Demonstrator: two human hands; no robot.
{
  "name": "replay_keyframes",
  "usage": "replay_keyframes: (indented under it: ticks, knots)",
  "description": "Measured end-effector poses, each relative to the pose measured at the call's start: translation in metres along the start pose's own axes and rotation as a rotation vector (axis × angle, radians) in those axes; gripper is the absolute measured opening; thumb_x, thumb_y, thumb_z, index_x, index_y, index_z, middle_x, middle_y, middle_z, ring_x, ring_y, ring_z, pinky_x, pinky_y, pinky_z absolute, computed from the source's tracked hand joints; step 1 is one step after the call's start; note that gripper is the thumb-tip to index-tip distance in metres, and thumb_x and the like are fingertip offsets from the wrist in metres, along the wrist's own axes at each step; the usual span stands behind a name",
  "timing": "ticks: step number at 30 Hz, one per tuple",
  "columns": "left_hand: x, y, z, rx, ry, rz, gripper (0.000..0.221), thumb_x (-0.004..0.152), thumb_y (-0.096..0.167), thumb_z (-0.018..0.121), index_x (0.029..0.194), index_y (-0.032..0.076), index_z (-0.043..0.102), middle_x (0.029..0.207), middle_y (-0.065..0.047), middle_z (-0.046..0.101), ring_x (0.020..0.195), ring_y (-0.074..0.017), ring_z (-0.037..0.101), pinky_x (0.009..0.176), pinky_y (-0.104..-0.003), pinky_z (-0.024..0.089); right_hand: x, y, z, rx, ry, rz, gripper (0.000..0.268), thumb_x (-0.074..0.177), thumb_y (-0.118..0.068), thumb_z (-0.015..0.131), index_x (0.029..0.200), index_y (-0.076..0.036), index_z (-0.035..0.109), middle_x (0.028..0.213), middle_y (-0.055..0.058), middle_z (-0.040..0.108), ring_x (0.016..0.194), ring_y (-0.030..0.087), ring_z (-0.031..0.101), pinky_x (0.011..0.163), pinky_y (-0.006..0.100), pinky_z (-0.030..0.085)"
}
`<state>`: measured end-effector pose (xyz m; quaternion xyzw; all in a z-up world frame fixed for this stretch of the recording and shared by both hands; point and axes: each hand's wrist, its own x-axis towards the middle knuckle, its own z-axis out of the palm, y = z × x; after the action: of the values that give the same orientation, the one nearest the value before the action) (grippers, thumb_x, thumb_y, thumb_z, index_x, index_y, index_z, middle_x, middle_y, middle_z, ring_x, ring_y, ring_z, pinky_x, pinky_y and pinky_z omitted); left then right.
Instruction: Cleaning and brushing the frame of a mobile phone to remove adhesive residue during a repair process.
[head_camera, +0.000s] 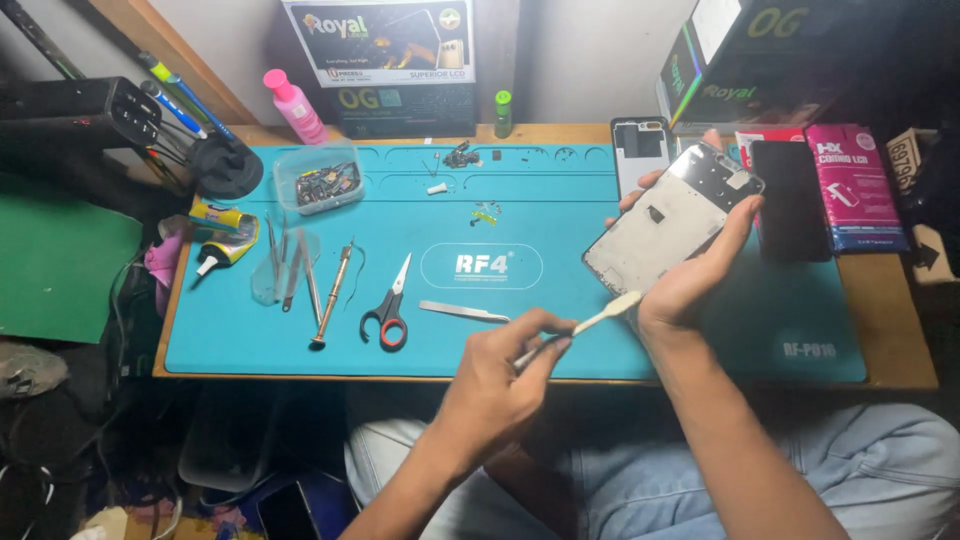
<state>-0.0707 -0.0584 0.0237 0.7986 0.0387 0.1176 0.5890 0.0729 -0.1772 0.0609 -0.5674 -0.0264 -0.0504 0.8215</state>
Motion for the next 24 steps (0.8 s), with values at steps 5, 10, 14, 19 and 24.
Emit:
replay_keyframes:
  ticks: [5,10,14,19,24]
  knots:
    - [0.01,-0.006,-0.015,0.108,0.046,0.009,0.016,0.097,0.014,0.073,0.11,0.019,0.08,0.079,-0.014,0.08,0.083,-0.0284,0.079,0.071,-0.043,0.063,-0.001,0.0,0.006,0.029,0.02,-0.042,0.08,0.092,-0.081,0.026,0.123,-0.02,0.067,0.104,0.006,0.072,0.093,0.018,0.078,0.081,0.037,0.066]
    - [0.02,0.008,-0.026,0.274,0.056,-0.019,0.015,0.101,0.014,0.066,0.113,0.016,0.074,0.097,-0.006,0.083,0.075,-0.0321,0.07,0.066,-0.041,0.05,0.011,0.019,-0.002,0.349,0.112,0.047,0.09,0.088,-0.072,0.045,0.162,-0.022,0.054,0.096,0.012,0.067,0.079,0.026,0.068,0.062,0.04,0.057]
    - [0.025,0.011,-0.03,0.104,-0.111,-0.241,0.013,0.102,0.02,0.067,0.106,0.016,0.079,0.067,-0.003,0.058,0.059,-0.0186,0.044,0.06,-0.034,0.036,0.007,0.018,0.0,0.297,0.104,0.038,0.085,0.093,-0.068,0.041,0.162,-0.02,0.053,0.098,0.013,0.068,0.079,0.025,0.067,0.065,0.042,0.058]
    - [0.03,0.018,-0.037,-0.027,-0.26,-0.348,0.018,0.103,0.022,0.068,0.104,0.014,0.084,0.057,0.003,0.046,0.055,-0.0098,0.034,0.053,-0.03,0.027,0.009,0.019,0.003,0.271,0.118,0.066,0.084,0.092,-0.069,0.039,0.16,-0.022,0.056,0.098,0.012,0.068,0.079,0.023,0.068,0.064,0.041,0.058]
    - [0.03,0.015,-0.041,0.022,-0.218,-0.271,0.014,0.102,0.021,0.069,0.104,0.018,0.083,0.057,0.003,0.042,0.057,-0.011,0.033,0.057,-0.029,0.028,0.008,0.016,0.01,0.274,0.138,0.1,0.081,0.092,-0.067,0.041,0.157,-0.022,0.058,0.095,0.011,0.069,0.076,0.024,0.067,0.062,0.04,0.057]
